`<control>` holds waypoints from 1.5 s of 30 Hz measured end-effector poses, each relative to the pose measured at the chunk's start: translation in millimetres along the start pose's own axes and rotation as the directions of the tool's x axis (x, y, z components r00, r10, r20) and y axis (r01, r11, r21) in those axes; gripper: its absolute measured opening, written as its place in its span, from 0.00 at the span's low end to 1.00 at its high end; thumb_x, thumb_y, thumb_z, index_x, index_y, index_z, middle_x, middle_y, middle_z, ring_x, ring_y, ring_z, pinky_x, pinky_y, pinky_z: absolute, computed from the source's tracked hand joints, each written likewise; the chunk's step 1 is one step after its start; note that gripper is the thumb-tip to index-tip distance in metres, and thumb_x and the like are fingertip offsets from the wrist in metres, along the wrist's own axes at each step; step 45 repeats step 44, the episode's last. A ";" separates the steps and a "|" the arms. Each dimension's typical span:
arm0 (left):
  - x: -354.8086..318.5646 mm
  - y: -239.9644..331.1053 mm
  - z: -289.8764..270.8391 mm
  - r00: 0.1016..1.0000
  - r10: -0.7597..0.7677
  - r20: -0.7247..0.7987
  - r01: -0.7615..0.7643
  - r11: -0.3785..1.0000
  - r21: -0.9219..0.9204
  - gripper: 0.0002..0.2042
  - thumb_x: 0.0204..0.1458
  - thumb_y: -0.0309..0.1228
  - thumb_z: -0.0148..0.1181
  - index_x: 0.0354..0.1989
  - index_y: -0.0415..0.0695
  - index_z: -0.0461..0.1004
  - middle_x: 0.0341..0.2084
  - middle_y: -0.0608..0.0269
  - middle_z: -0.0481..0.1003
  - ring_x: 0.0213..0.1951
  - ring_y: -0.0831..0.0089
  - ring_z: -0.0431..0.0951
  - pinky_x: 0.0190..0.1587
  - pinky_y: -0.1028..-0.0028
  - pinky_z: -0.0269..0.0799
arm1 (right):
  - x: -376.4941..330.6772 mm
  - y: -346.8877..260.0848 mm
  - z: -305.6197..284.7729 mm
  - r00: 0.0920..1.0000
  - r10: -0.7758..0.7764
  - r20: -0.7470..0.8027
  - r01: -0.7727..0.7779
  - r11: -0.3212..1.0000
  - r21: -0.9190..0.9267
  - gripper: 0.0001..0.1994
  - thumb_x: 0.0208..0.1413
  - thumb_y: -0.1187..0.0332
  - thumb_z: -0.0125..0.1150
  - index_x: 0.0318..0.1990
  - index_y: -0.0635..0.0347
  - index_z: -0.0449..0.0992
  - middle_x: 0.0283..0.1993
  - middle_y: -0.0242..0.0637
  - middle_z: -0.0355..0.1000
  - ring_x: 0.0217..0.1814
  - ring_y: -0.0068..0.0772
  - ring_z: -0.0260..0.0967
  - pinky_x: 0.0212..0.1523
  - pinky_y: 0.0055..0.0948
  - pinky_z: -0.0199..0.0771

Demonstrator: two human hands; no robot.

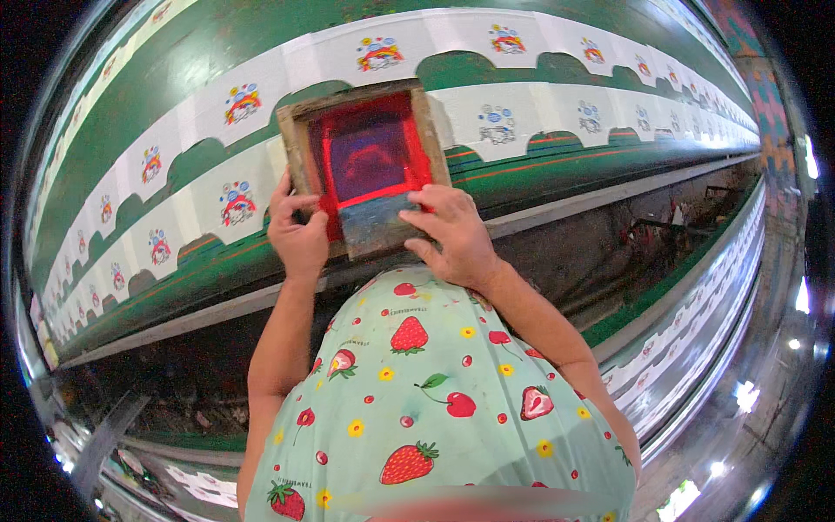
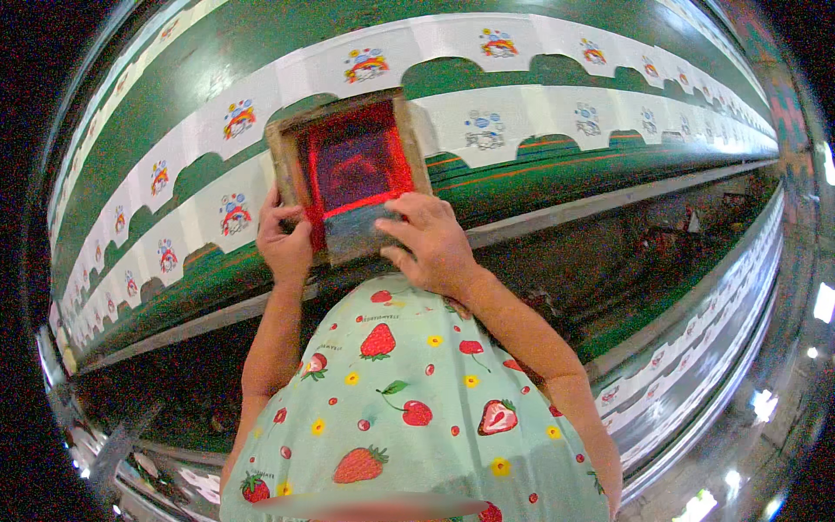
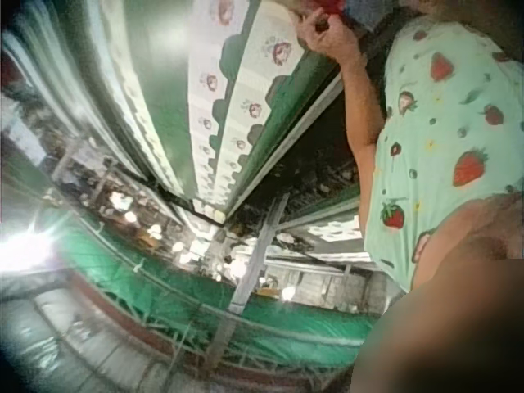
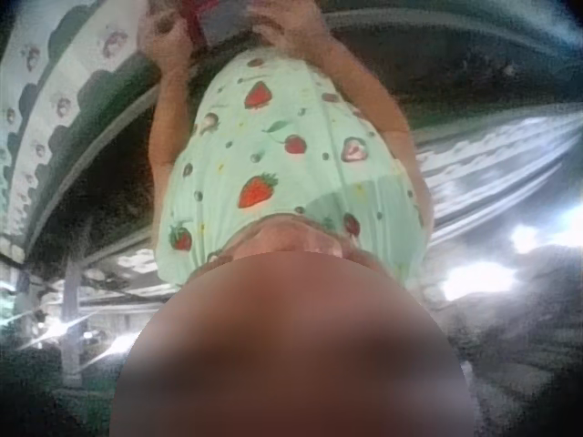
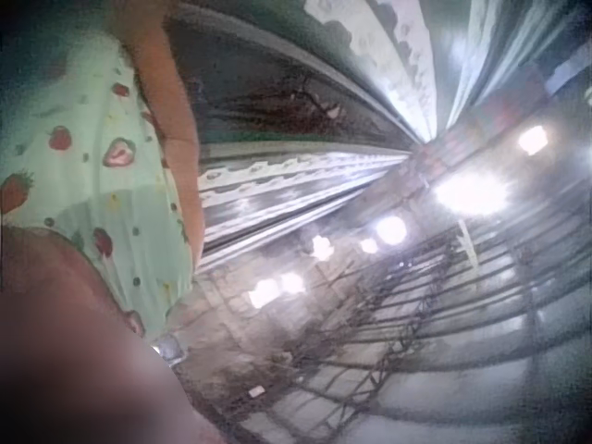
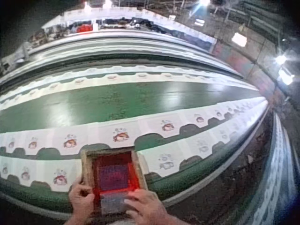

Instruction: The person holds a small wooden frame with a red-backed printed sheet and repeatedly rubs its surface with a small rectangular block. The action is continuous and repetitive, with the person occasionally adjusting the frame's position while maintaining the rubbing motion.

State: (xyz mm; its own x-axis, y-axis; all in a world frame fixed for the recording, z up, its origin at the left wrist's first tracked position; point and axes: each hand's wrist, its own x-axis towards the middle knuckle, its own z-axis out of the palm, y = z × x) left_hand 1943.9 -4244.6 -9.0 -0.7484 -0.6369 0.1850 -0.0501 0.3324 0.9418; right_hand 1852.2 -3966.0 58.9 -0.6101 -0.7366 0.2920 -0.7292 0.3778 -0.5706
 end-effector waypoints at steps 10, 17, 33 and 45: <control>-12.0 21.7 134.5 0.993 0.120 -0.018 -0.121 0.992 -0.036 0.10 0.49 0.14 0.67 0.36 0.42 0.82 0.77 0.37 0.72 0.77 0.49 0.72 0.79 0.57 0.63 | -66.7 109.7 -69.4 0.908 0.340 -0.246 -0.276 0.925 0.260 0.24 0.58 0.74 0.76 0.63 0.58 0.83 0.68 0.50 0.79 0.72 0.55 0.75 0.75 0.49 0.73; -27.7 43.0 226.5 0.999 0.028 -0.023 -0.032 0.982 -0.185 0.09 0.48 0.14 0.66 0.36 0.40 0.82 0.78 0.36 0.71 0.77 0.52 0.72 0.78 0.60 0.63 | -96.1 179.5 -129.2 0.927 0.291 -0.238 -0.224 0.936 0.270 0.24 0.58 0.74 0.76 0.63 0.58 0.83 0.69 0.49 0.79 0.72 0.55 0.75 0.76 0.50 0.72; -31.8 40.2 243.8 0.996 -0.087 -0.005 0.083 0.968 -0.236 0.06 0.47 0.14 0.65 0.30 0.39 0.80 0.78 0.30 0.69 0.80 0.50 0.70 0.80 0.59 0.60 | -110.8 195.4 -152.1 0.950 0.246 -0.193 -0.193 0.947 0.257 0.21 0.63 0.74 0.74 0.63 0.59 0.83 0.70 0.48 0.77 0.74 0.53 0.74 0.75 0.49 0.71; -32.5 24.1 240.1 0.996 -0.089 0.026 0.093 0.949 -0.301 0.06 0.49 0.14 0.66 0.32 0.39 0.81 0.80 0.31 0.65 0.81 0.50 0.68 0.82 0.58 0.57 | -92.6 176.7 -154.8 0.997 -0.062 -0.038 0.064 0.996 0.062 0.21 0.60 0.72 0.77 0.61 0.56 0.84 0.69 0.48 0.77 0.75 0.59 0.73 0.73 0.56 0.75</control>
